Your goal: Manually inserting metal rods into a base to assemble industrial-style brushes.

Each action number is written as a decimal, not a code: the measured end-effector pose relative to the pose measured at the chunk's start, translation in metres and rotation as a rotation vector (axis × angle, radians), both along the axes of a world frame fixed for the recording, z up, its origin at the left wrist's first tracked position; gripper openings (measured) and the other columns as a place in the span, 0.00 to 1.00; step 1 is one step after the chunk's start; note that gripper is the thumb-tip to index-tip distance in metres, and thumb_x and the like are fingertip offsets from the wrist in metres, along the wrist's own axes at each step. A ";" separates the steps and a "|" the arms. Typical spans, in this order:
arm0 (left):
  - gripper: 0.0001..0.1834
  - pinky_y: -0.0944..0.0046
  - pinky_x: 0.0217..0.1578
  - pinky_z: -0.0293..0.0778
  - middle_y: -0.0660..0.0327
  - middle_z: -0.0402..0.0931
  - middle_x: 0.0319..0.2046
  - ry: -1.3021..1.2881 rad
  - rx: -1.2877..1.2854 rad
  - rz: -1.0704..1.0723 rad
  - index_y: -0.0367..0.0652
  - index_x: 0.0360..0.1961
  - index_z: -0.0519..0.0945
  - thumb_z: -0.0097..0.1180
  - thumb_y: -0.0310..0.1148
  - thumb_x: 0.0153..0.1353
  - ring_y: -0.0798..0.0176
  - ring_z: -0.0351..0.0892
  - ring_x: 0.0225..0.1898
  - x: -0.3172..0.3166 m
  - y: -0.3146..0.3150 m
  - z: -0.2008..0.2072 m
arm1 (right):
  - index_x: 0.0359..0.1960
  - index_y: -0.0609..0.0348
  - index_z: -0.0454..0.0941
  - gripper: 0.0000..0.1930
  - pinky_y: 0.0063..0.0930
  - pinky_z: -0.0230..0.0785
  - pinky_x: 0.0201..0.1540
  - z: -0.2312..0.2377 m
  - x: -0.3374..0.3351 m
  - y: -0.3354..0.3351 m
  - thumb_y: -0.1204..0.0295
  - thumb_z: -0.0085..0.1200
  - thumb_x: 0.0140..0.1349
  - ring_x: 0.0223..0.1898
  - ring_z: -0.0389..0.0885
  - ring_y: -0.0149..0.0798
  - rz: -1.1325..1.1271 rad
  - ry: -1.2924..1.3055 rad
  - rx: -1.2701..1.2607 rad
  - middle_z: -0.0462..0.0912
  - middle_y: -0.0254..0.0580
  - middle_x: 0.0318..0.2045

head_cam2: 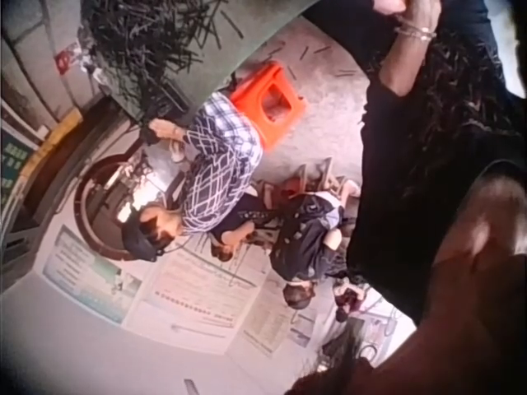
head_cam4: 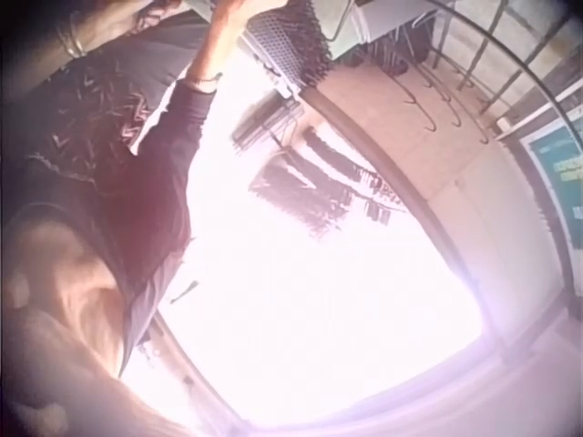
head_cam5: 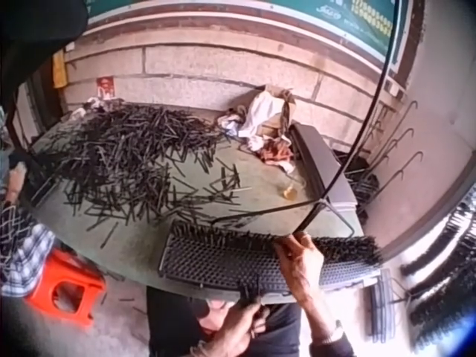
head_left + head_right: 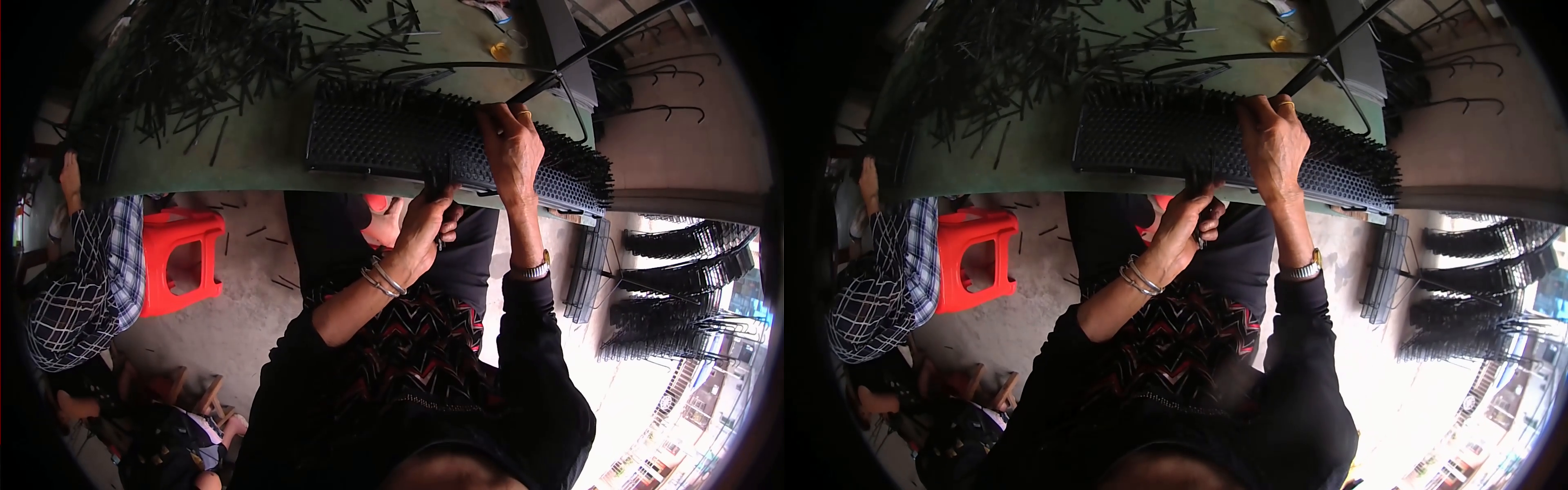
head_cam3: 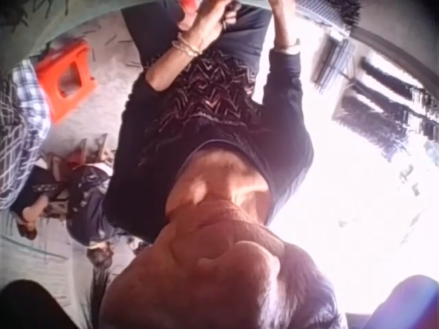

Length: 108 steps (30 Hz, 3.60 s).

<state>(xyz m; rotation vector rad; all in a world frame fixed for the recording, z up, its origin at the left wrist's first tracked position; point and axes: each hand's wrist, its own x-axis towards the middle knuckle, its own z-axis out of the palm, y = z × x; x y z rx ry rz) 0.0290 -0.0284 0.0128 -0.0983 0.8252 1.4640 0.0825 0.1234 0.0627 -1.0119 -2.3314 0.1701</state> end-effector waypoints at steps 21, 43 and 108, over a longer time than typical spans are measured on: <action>0.18 0.75 0.16 0.52 0.68 0.68 0.20 0.088 0.047 -0.029 0.36 0.43 0.79 0.55 0.42 0.66 0.77 0.58 0.17 -0.003 -0.005 0.013 | 0.44 0.60 0.82 0.12 0.30 0.72 0.35 0.008 0.036 -0.025 0.71 0.55 0.60 0.34 0.81 0.41 0.181 0.045 -0.454 0.82 0.46 0.36; 0.20 0.73 0.15 0.59 0.58 0.78 0.25 0.235 0.023 -0.055 0.40 0.46 0.75 0.46 0.47 0.70 0.74 0.67 0.17 -0.011 -0.003 0.004 | 0.36 0.68 0.76 0.06 0.25 0.75 0.37 0.024 0.035 -0.027 0.77 0.50 0.64 0.31 0.84 0.33 -0.011 0.501 -0.486 0.84 0.44 0.28; 0.20 0.75 0.16 0.52 0.66 0.73 0.23 0.131 -0.054 -0.013 0.38 0.44 0.77 0.54 0.47 0.66 0.77 0.62 0.17 -0.004 -0.006 0.018 | 0.39 0.59 0.80 0.06 0.25 0.72 0.37 0.011 0.014 -0.004 0.78 0.55 0.60 0.33 0.83 0.34 0.109 0.241 -0.117 0.85 0.39 0.28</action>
